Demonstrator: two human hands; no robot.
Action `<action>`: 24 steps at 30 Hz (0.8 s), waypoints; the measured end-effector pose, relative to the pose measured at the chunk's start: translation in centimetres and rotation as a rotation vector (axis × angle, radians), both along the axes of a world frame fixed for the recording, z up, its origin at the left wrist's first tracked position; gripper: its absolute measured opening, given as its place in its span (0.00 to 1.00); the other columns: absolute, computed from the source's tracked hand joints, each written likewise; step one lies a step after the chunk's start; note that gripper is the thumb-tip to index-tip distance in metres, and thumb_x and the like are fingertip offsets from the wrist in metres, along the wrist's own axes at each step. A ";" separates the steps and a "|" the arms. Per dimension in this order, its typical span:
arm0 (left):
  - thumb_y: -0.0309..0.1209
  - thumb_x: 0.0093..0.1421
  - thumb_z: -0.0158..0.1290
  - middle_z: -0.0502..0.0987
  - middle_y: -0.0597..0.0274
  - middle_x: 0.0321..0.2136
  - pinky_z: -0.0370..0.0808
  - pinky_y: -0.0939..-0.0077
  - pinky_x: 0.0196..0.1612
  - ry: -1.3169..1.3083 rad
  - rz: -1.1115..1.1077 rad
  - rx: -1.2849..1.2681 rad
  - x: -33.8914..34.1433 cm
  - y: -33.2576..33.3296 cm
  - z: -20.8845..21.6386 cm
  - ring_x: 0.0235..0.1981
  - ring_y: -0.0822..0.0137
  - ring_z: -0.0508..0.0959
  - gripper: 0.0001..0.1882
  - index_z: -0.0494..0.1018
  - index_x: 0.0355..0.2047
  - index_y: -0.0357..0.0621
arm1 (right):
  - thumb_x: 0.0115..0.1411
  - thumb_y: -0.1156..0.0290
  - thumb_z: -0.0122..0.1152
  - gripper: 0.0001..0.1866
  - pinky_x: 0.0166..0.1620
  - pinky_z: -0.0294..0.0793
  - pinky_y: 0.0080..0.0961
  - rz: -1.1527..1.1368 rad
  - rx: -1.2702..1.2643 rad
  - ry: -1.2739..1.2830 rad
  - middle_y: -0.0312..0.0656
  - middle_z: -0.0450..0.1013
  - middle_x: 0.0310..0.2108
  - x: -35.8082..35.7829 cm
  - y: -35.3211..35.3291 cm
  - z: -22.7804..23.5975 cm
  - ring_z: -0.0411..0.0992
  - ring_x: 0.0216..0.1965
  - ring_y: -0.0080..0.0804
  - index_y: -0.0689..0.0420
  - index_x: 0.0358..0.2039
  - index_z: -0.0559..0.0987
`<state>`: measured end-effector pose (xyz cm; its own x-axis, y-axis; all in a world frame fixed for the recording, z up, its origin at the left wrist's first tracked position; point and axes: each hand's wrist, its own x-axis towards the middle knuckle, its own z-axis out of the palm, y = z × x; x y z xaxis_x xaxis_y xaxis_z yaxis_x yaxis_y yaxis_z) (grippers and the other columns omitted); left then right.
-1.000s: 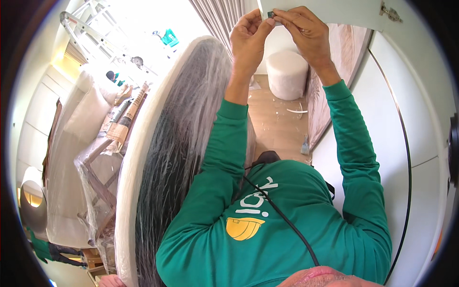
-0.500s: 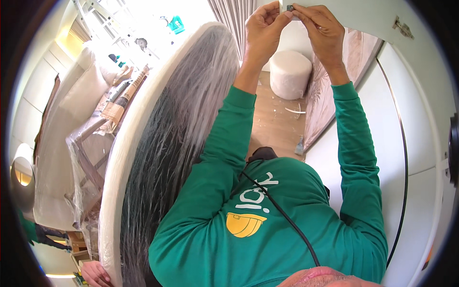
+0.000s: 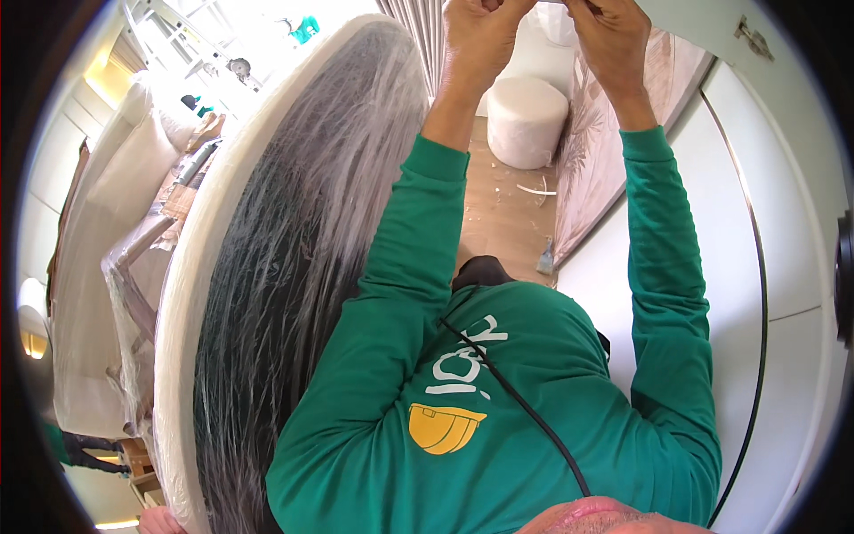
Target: The person measures a cabinet door using a metal ruler and pencil, then positions a small hinge component and secures it with a screw.
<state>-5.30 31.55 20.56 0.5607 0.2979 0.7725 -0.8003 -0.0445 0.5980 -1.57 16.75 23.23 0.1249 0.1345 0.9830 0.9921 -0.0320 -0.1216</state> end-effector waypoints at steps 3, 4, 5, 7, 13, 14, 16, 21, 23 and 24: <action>0.29 0.67 0.60 0.79 0.47 0.53 0.74 0.75 0.58 -0.027 -0.037 0.024 0.1 0.1 0.0 0.53 0.65 0.78 0.28 0.67 0.61 0.21 | 0.64 0.81 0.65 0.09 0.40 0.78 0.18 0.143 0.045 -0.027 0.39 0.78 0.35 0.2 0.2 -0.1 0.77 0.36 0.24 0.61 0.45 0.86; 0.30 0.67 0.60 0.79 0.47 0.53 0.74 0.75 0.58 -0.021 -0.038 0.023 0.1 0.1 0.0 0.53 0.65 0.78 0.28 0.66 0.61 0.21 | 0.64 0.81 0.65 0.10 0.39 0.78 0.18 0.119 0.026 -0.036 0.38 0.78 0.35 0.3 0.2 -0.1 0.77 0.36 0.23 0.61 0.45 0.86; 0.30 0.67 0.60 0.78 0.47 0.53 0.74 0.74 0.58 -0.014 -0.039 0.022 0.1 0.1 0.0 0.54 0.65 0.78 0.29 0.66 0.62 0.21 | 0.64 0.80 0.65 0.10 0.39 0.78 0.18 0.095 0.007 -0.044 0.38 0.78 0.35 0.3 0.1 -0.1 0.76 0.36 0.23 0.61 0.45 0.86; 0.30 0.68 0.60 0.78 0.47 0.53 0.74 0.75 0.58 -0.016 -0.005 0.028 0.2 0.1 0.0 0.54 0.65 0.78 0.29 0.66 0.62 0.21 | 0.64 0.80 0.65 0.10 0.38 0.77 0.18 0.084 0.008 -0.048 0.38 0.78 0.35 0.3 0.0 -0.2 0.76 0.36 0.23 0.60 0.45 0.86; 0.30 0.68 0.60 0.79 0.48 0.53 0.74 0.74 0.58 -0.006 0.063 0.023 0.1 0.0 0.0 0.53 0.65 0.78 0.29 0.67 0.61 0.21 | 0.65 0.79 0.65 0.09 0.37 0.77 0.19 0.070 -0.007 -0.066 0.38 0.78 0.35 0.6 0.1 -0.2 0.76 0.35 0.22 0.60 0.45 0.86; 0.30 0.68 0.60 0.79 0.48 0.53 0.75 0.75 0.58 0.012 0.099 0.031 0.1 0.1 0.0 0.53 0.65 0.78 0.29 0.67 0.61 0.21 | 0.65 0.79 0.65 0.09 0.36 0.77 0.19 0.063 -0.008 -0.079 0.38 0.78 0.35 0.7 0.1 -0.2 0.76 0.34 0.23 0.60 0.45 0.86; 0.30 0.68 0.60 0.79 0.49 0.52 0.76 0.75 0.57 0.008 0.068 0.042 0.1 0.0 0.1 0.52 0.66 0.79 0.29 0.67 0.61 0.21 | 0.66 0.78 0.64 0.09 0.36 0.78 0.19 0.077 0.010 -0.119 0.38 0.78 0.35 1.0 0.4 -0.2 0.76 0.35 0.23 0.59 0.45 0.86; 0.30 0.68 0.59 0.80 0.51 0.50 0.77 0.77 0.54 -0.021 -0.027 -0.005 0.1 -0.2 0.3 0.50 0.68 0.80 0.27 0.68 0.60 0.21 | 0.66 0.78 0.65 0.09 0.37 0.78 0.19 0.044 0.013 -0.137 0.38 0.79 0.36 1.2 0.3 -0.2 0.77 0.35 0.24 0.59 0.46 0.86; 0.30 0.68 0.59 0.80 0.52 0.49 0.77 0.77 0.54 -0.001 -0.002 0.002 -0.1 -0.2 0.4 0.49 0.68 0.80 0.27 0.68 0.60 0.22 | 0.65 0.78 0.65 0.10 0.37 0.78 0.20 0.038 -0.003 -0.081 0.39 0.79 0.36 0.9 0.1 -0.3 0.77 0.35 0.25 0.60 0.46 0.86; 0.30 0.68 0.59 0.80 0.52 0.49 0.77 0.77 0.54 0.007 -0.003 0.032 -0.2 -0.2 0.4 0.49 0.68 0.79 0.26 0.68 0.60 0.22 | 0.65 0.79 0.65 0.10 0.37 0.78 0.20 0.027 -0.003 -0.059 0.39 0.79 0.36 0.7 0.1 -0.3 0.77 0.35 0.25 0.60 0.46 0.86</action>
